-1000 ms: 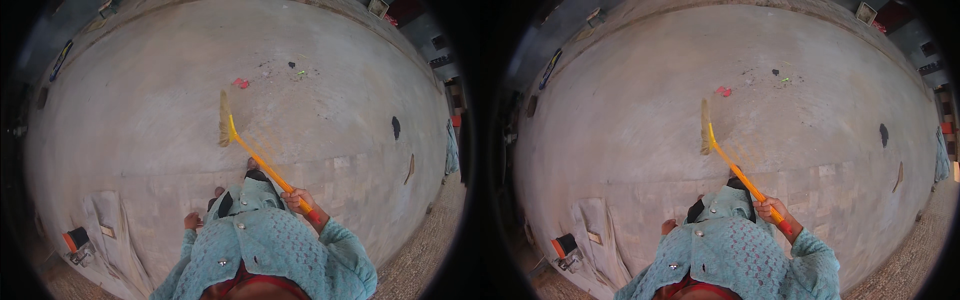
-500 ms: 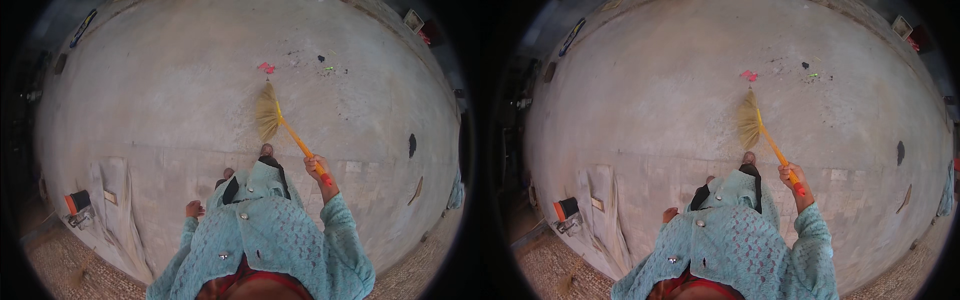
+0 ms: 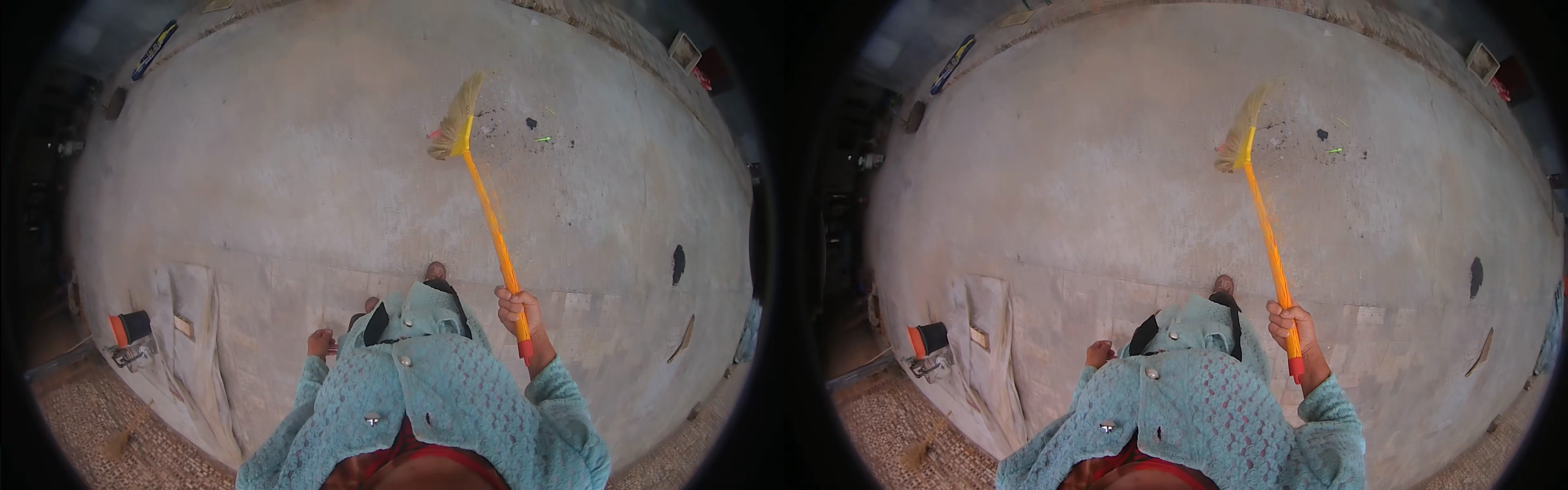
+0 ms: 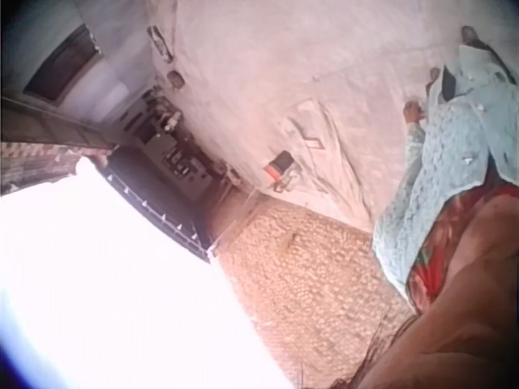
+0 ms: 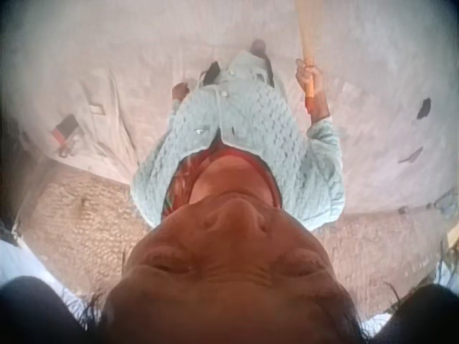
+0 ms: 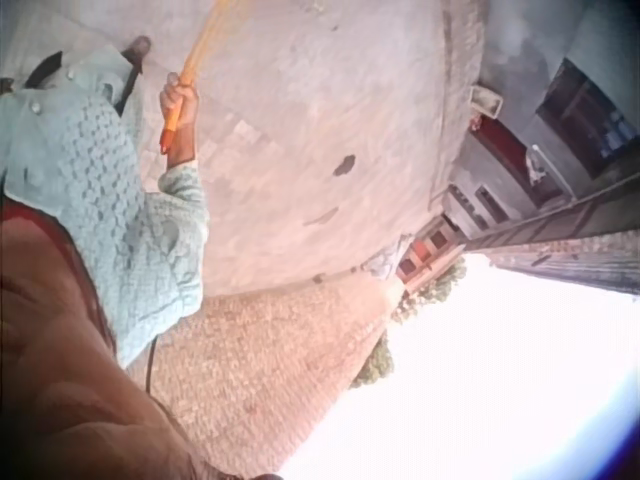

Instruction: The person sweeps a tiled floor using a yellow broom, moving debris and dust into a pile. The person walks around the area, sweeping different sections and gathering scattered items.

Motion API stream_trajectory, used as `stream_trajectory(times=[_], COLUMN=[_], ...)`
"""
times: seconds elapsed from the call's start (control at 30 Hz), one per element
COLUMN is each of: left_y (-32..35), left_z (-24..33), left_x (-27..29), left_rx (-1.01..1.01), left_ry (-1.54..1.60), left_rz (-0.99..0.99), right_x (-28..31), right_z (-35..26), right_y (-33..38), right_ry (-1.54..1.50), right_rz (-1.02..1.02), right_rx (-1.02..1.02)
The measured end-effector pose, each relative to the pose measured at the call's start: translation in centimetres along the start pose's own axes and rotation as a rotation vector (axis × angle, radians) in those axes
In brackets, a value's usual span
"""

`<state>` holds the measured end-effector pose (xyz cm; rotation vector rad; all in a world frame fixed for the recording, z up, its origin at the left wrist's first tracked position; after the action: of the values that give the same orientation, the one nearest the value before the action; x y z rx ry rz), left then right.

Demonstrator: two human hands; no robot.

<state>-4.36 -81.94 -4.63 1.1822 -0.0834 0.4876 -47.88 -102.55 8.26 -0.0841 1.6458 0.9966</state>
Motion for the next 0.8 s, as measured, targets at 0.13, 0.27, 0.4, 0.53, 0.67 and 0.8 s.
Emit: stream_trajectory(times=[0.13,0.27,0.4,0.53,0.67,0.8], left_y=[0.3,0.8,2.4,3.7,0.1,-6.2], left_z=[0.9,1.7,2.2,1.8,-0.6,1.3], left_x=[-0.5,-0.6,-0.3,0.4,2.0,0.7], left_rx=[-0.05,-0.058,-0.044,0.03,-0.045,0.023], left_ry=[-0.053,-0.043,0.025,-0.024,-0.18,-0.154], left_rz=[0.01,0.017,0.066,0.115,-0.011,-0.082], right_x=[-0.1,3.0,4.9,5.2,2.3,-1.5], right_z=[-0.4,-0.9,-4.1,-10.8,-16.1,-17.5], right_y=[-4.2,-10.9,-16.1,-18.2,-18.5,-18.7], right_ry=[-0.184,-0.21,-0.203,-0.384,-0.286,0.011], right_rz=[-0.088,-0.102,0.002,0.16,0.188,0.188], right_rx=[-0.129,-0.278,-0.28,-0.094,0.025,0.069])
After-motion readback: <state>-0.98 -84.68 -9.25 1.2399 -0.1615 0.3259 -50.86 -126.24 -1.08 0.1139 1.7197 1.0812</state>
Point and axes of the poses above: each hand's wrist, its own y-axis away from the middle knuckle, its own x-axis out of the back of the hand, z = x × y, the point moved 3 cm from there along -y, towards the middle knuckle, and after that the axes turned 1 degree about -z, right-handed, at the moved point
